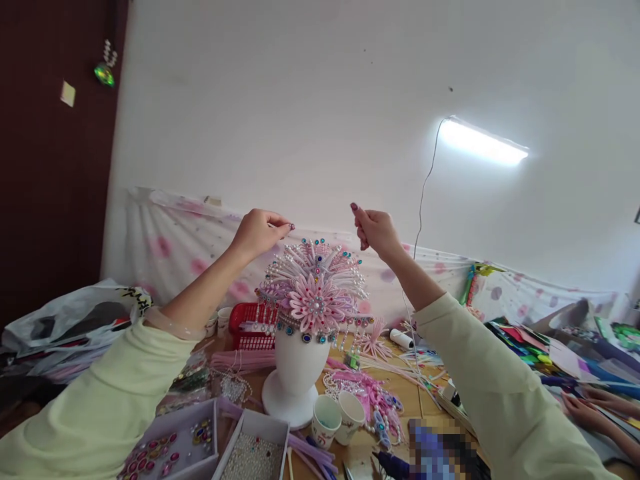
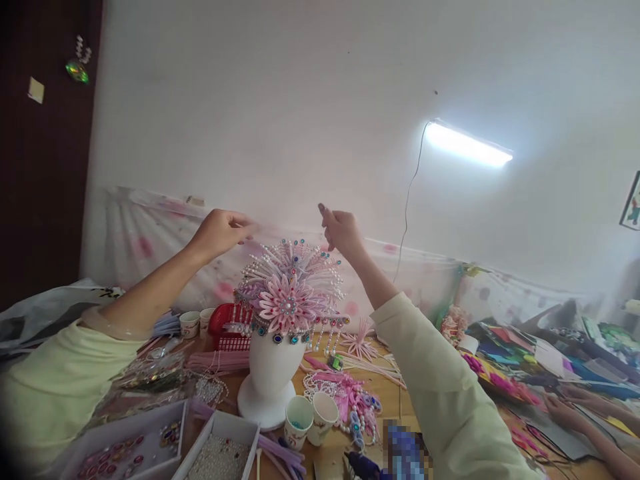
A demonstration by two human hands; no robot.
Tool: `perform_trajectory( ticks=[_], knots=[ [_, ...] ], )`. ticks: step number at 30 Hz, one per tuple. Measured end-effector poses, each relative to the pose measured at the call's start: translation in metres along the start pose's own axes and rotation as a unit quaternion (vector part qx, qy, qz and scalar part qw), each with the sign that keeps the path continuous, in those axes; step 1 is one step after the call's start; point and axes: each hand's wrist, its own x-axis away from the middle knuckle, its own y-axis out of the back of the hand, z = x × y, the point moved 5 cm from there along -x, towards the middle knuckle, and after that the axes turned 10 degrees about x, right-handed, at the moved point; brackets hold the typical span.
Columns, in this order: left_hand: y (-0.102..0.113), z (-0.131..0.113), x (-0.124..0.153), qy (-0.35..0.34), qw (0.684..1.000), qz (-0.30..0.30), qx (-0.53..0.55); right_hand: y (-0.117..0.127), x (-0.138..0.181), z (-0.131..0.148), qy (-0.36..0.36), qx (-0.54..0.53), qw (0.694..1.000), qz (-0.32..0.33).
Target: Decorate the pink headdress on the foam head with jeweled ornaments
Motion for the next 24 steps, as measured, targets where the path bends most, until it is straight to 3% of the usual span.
perform_trajectory(
  ticks=[4,8,10,11,13,16,18,21,24],
  knots=[
    [0.01,-0.002,0.012,-0.002,1.0,-0.024,0.019,0.007,0.02,0.017,0.029,-0.008,0.997,-0.073],
    [0.02,0.012,0.051,0.023,0.981,-0.093,0.171,0.02,0.072,0.015,0.008,-0.09,0.976,-0.196],
    [0.025,0.029,0.09,0.054,0.943,-0.19,0.269,0.02,0.112,0.008,-0.017,-0.221,0.947,-0.233],
    [0.027,0.041,0.115,0.08,0.908,-0.265,0.316,0.018,0.136,0.004,-0.026,-0.269,0.93,-0.251],
    [0.021,0.066,0.167,0.131,0.858,-0.35,0.352,0.009,0.184,-0.006,-0.042,-0.318,0.903,-0.285],
    [0.002,0.098,0.226,0.201,0.85,-0.339,0.351,-0.016,0.246,-0.033,-0.106,-0.316,0.888,-0.316],
    [-0.009,0.115,0.248,0.243,0.852,-0.305,0.348,-0.037,0.271,-0.058,-0.161,-0.302,0.894,-0.289],
    [-0.013,0.132,0.261,0.282,0.858,-0.268,0.336,-0.063,0.287,-0.098,-0.255,-0.249,0.909,-0.217],
    [-0.004,0.141,0.263,0.297,0.866,-0.252,0.313,-0.081,0.292,-0.129,-0.291,-0.263,0.902,-0.179]
  ],
)
